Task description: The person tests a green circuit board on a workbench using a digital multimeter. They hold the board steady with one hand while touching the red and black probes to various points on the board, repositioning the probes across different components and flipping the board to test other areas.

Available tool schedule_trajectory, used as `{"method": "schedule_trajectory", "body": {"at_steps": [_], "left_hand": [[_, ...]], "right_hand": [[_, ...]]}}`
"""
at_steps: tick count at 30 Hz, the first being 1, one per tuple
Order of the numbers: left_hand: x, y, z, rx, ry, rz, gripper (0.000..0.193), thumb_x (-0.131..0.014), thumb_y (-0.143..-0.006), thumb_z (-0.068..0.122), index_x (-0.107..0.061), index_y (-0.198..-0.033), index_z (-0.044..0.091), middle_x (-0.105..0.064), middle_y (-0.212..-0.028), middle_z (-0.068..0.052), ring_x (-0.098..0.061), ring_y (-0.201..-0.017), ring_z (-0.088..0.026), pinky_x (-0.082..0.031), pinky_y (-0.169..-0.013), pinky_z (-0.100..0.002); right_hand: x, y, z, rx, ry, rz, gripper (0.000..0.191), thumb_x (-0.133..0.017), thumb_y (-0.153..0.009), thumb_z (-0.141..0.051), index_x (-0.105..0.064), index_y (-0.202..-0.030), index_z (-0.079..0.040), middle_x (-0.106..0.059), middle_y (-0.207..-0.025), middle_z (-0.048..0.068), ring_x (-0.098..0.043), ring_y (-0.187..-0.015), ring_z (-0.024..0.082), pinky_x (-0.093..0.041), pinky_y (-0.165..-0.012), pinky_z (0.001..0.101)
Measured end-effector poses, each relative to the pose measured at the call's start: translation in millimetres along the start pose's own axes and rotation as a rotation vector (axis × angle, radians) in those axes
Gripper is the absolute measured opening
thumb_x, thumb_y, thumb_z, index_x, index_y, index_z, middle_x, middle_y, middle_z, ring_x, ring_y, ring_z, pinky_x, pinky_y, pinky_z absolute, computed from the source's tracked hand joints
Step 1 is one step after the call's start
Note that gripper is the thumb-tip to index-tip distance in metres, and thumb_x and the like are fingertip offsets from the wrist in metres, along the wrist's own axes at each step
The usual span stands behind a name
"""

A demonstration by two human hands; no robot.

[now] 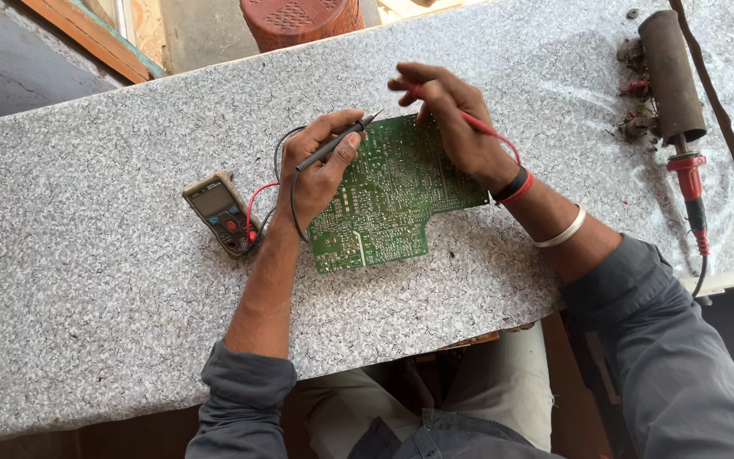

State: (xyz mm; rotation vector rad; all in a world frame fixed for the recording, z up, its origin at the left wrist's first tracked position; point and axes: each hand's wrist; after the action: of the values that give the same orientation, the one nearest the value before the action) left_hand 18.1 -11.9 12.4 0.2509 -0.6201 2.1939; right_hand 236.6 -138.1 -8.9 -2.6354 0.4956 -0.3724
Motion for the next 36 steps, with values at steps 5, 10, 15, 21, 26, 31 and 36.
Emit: {"method": "schedule_trajectory", "body": {"at_steps": [5, 10, 15, 21, 26, 31, 36], "left_hand": [[-0.7, -0.2, 0.4, 0.044, -0.085, -0.001, 0.031, -0.070, -0.101, 0.021, -0.071, -0.128, 0.007, -0.079, -0.101, -0.006, -0.071, -0.081, -0.010, -0.056, -0.069, -0.025], [-0.8, -0.4, -1.0, -0.071, -0.031, 0.016, 0.033, -0.070, -0.105, 0.020, -0.068, -0.136, 0.009, -0.077, -0.113, -0.006, -0.072, -0.091, -0.008, -0.059, -0.077, -0.024], [1.2, -0.6, 1.0, -0.071, -0.060, -0.028, 0.034, -0.071, -0.103, 0.020, -0.068, -0.136, 0.009, -0.078, -0.110, -0.004, -0.062, -0.076, -0.004, -0.054, -0.067, -0.023], [1.4, 0.5, 6.4, -0.031, -0.090, -0.060, 0.029, -0.073, -0.099, 0.016, -0.073, -0.127, 0.009, -0.076, -0.093, -0.002, -0.058, -0.067, -0.005, -0.048, -0.059, -0.023], [1.0, -0.8, 6.0, -0.038, -0.130, -0.082, 0.023, -0.076, -0.095, 0.018, -0.075, -0.117, 0.008, -0.076, -0.089, -0.001, -0.065, -0.068, -0.004, -0.051, -0.059, -0.023], [1.4, -0.8, 4.6, -0.062, -0.122, -0.092, 0.017, -0.077, -0.094, 0.015, -0.075, -0.109, 0.008, -0.075, -0.088, -0.002, -0.067, -0.071, -0.006, -0.053, -0.061, -0.024], [-0.7, -1.3, 7.6, -0.012, -0.107, -0.069, 0.016, -0.075, -0.093, 0.011, -0.075, -0.108, 0.007, -0.074, -0.083, -0.003, -0.063, -0.066, -0.008, -0.049, -0.058, -0.026]], "right_hand": [[1.3, -0.5, -0.3, -0.055, -0.014, -0.001, 0.054, -0.051, -0.114, -0.036, -0.046, -0.153, 0.000, -0.063, -0.147, 0.017, -0.066, -0.129, 0.024, -0.059, -0.092, 0.0298], [-0.7, 2.6, -7.6, 0.067, -0.021, -0.038, 0.052, -0.054, -0.115, -0.032, -0.045, -0.156, -0.002, -0.060, -0.151, 0.016, -0.064, -0.136, 0.026, -0.058, -0.100, 0.0330], [-2.4, 6.3, -15.9, 0.140, -0.007, -0.079, 0.045, -0.056, -0.116, -0.026, -0.049, -0.154, -0.002, -0.062, -0.150, 0.016, -0.066, -0.136, 0.026, -0.055, -0.115, 0.0387], [-7.0, 4.6, -21.1, 0.043, 0.051, -0.088, 0.039, -0.060, -0.112, -0.024, -0.059, -0.144, -0.002, -0.070, -0.136, 0.016, -0.070, -0.120, 0.022, -0.057, -0.105, 0.0357], [-7.6, 3.2, -23.1, 0.043, 0.190, -0.114, 0.034, -0.065, -0.107, -0.023, -0.066, -0.135, -0.002, -0.076, -0.117, 0.012, -0.075, -0.107, 0.019, -0.061, -0.094, 0.0339], [-6.0, 2.4, -21.9, 0.019, 0.174, -0.148, 0.026, -0.067, -0.104, -0.020, -0.071, -0.124, -0.003, -0.078, -0.109, 0.011, -0.077, -0.096, 0.017, -0.063, -0.086, 0.0320], [-4.2, 3.9, -21.8, 0.040, 0.164, -0.171, 0.021, -0.067, -0.102, -0.014, -0.072, -0.117, -0.001, -0.079, -0.107, 0.010, -0.077, -0.097, 0.016, -0.063, -0.085, 0.0311]]}}
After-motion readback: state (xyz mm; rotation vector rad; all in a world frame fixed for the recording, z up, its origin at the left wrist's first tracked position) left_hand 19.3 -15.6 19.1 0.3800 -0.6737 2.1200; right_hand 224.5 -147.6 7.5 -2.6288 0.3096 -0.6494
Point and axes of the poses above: each hand's wrist, its own y-axis away from the middle knuckle, its own x-axis out of the back of the hand, z = x × y
